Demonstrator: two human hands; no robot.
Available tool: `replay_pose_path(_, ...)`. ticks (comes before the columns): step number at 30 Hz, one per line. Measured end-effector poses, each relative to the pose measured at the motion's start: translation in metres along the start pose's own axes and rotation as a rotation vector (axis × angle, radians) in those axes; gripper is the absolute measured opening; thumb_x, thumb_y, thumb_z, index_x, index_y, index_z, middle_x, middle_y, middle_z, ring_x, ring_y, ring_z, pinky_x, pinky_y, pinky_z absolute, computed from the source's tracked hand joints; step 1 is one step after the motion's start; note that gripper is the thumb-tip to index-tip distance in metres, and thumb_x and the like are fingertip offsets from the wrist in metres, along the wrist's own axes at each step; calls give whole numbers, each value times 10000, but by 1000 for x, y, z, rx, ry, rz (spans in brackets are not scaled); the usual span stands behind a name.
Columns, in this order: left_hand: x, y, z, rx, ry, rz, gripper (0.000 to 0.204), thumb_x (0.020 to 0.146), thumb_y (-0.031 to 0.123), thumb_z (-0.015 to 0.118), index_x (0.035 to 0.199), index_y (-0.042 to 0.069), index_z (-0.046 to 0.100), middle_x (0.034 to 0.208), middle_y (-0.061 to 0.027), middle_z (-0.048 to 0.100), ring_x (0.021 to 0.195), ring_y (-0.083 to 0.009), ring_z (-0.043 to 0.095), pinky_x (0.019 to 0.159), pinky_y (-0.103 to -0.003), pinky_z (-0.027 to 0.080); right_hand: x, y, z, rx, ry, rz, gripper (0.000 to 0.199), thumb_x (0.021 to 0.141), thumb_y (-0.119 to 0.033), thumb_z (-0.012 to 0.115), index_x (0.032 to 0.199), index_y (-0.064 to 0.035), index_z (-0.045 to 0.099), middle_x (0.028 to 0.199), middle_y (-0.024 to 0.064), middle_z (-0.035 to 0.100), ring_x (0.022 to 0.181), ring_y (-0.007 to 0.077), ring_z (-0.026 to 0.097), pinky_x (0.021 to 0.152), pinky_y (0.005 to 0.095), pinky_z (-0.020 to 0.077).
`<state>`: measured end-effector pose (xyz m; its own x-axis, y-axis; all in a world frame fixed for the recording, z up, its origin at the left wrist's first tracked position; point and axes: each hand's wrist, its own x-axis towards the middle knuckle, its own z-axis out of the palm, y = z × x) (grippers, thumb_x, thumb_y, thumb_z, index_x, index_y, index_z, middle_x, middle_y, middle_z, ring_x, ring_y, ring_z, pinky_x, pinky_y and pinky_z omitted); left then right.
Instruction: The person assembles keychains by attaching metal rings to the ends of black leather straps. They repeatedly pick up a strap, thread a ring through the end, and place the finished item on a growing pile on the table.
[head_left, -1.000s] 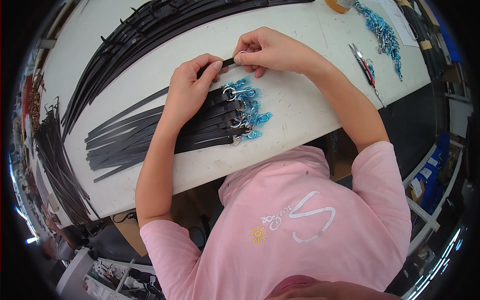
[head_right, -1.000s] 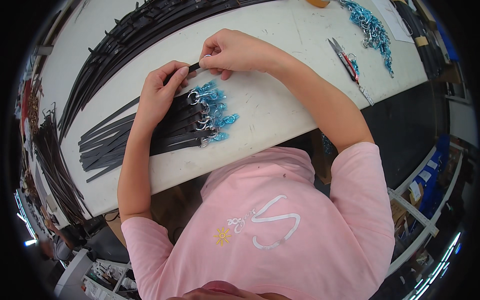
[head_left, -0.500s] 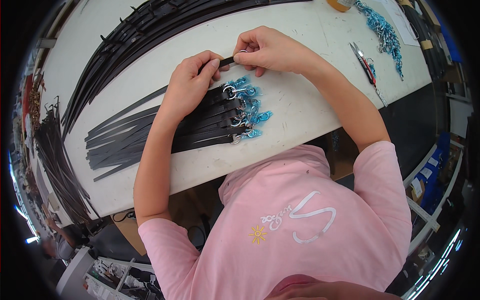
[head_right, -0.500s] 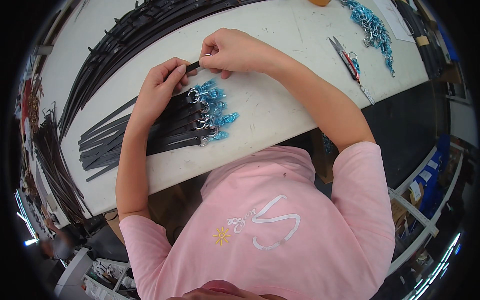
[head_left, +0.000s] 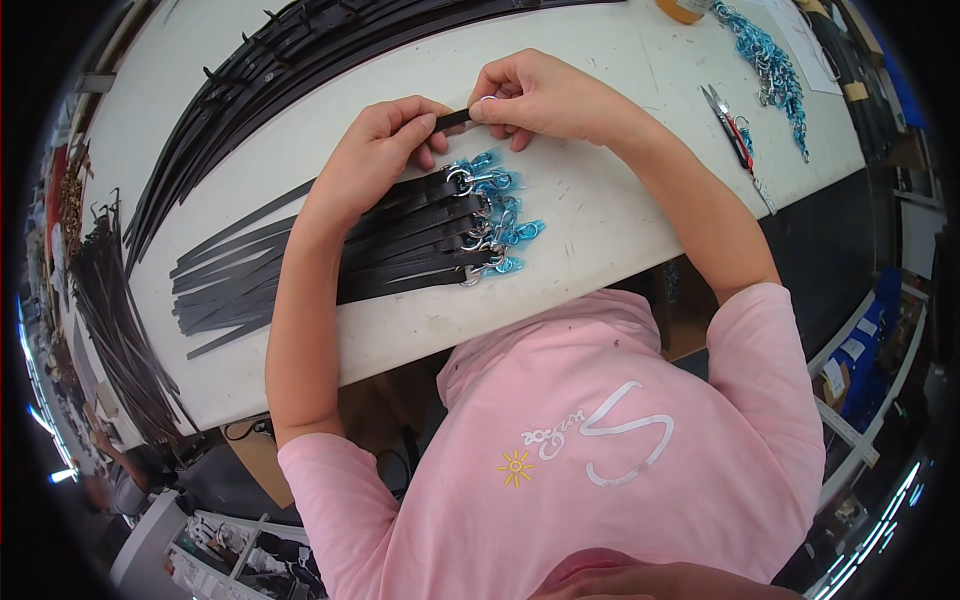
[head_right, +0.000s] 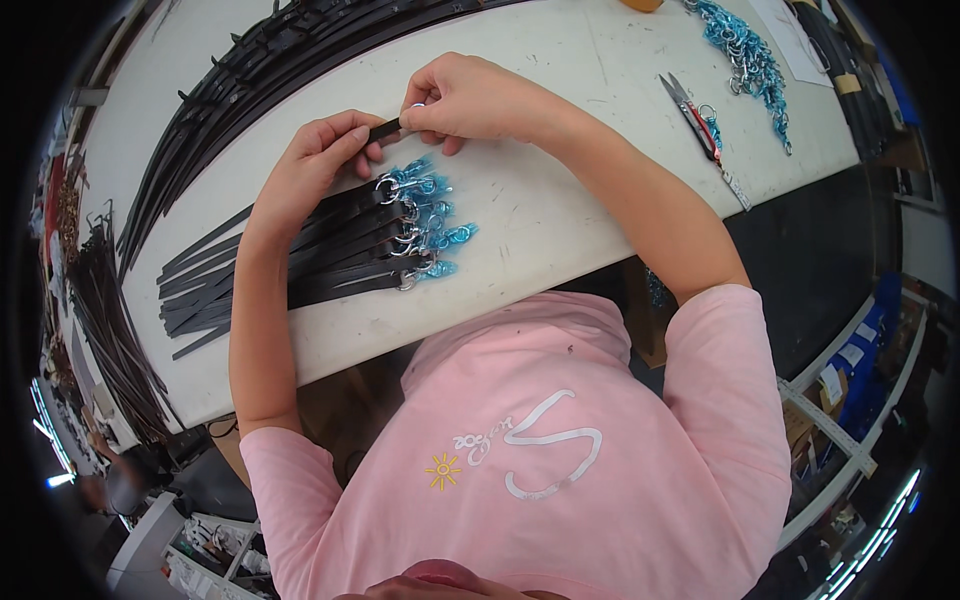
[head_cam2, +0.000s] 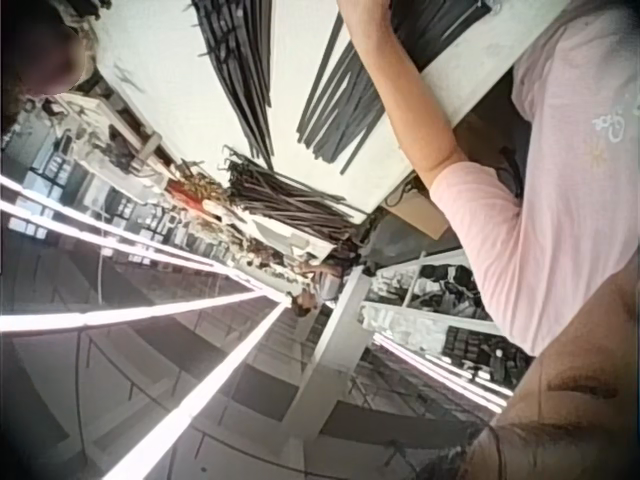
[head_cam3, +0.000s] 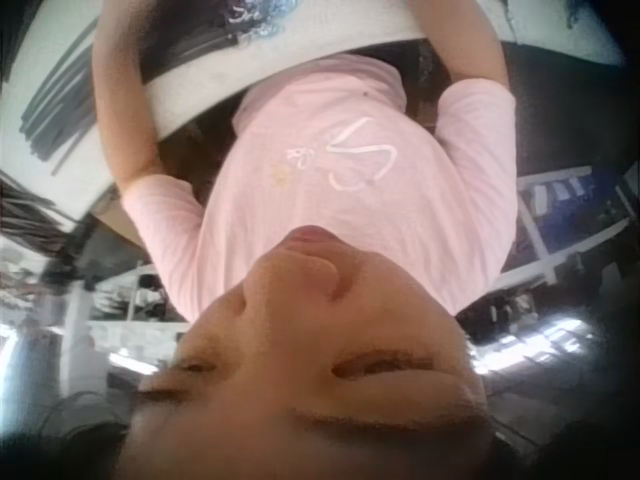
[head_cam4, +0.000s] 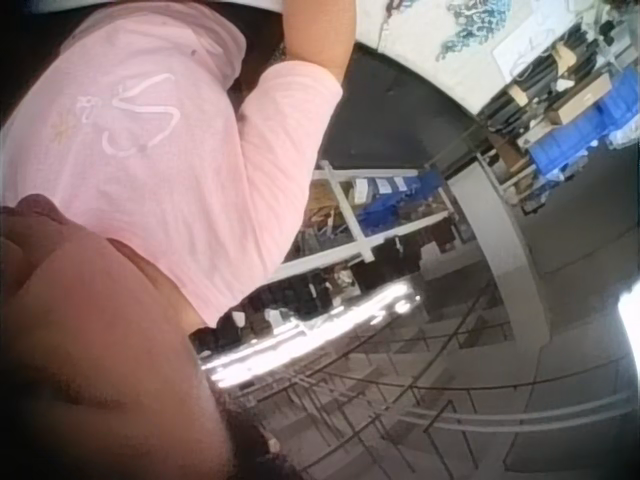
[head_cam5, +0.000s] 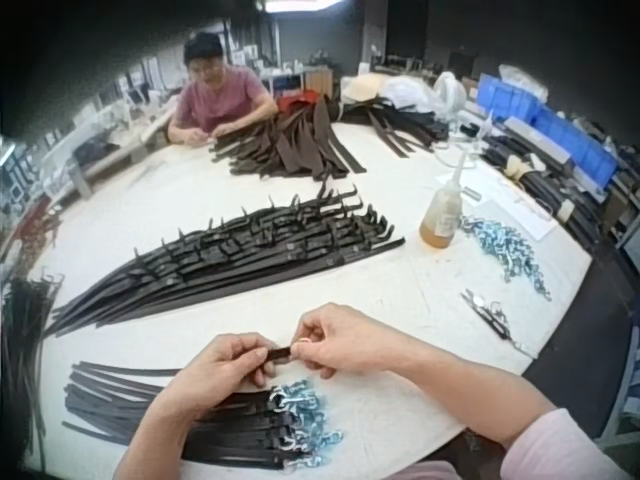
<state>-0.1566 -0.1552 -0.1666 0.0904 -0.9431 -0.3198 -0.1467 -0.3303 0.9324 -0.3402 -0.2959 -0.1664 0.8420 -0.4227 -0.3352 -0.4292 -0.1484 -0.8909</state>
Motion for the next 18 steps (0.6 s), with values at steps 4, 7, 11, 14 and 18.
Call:
replay_pose_path(4,2,1,9,111,71,21,222,1018,188,563,1051,25,710,807,-3,682,689,-69,554,686,-238,480,0,-1,2,-41,18,15,231,959,-221,666,998,6,683,809,56,670,695,102,646,616,238,558)
replay_pose_path(7,7,-7,15,261,147,83,208,994,197,594,1009,33,721,794,-23,719,659,-75,560,667,-260,479,-1,-2,2,-24,23,2,219,963,-212,662,1002,2,682,812,59,677,692,104,651,616,238,557)
replay_pose_path(11,9,-11,20,266,221,116,218,981,211,607,978,29,727,777,-28,720,648,-84,563,656,-272,479,-2,1,4,-38,30,-14,203,966,-197,656,1007,0,682,817,61,682,698,106,656,619,237,558)
replay_pose_path(14,8,-8,15,226,158,77,224,988,212,602,1003,23,723,761,-25,692,660,-95,568,668,-271,484,-2,3,3,-39,26,-18,197,968,-190,655,1010,0,682,820,59,683,712,103,658,622,235,558)
replay_pose_path(18,1,-12,8,193,103,114,230,1001,207,594,1058,14,706,753,-26,657,685,-105,577,682,-271,487,-3,1,4,-61,26,-14,196,974,-190,656,1018,-1,680,824,56,684,733,99,660,626,235,559)
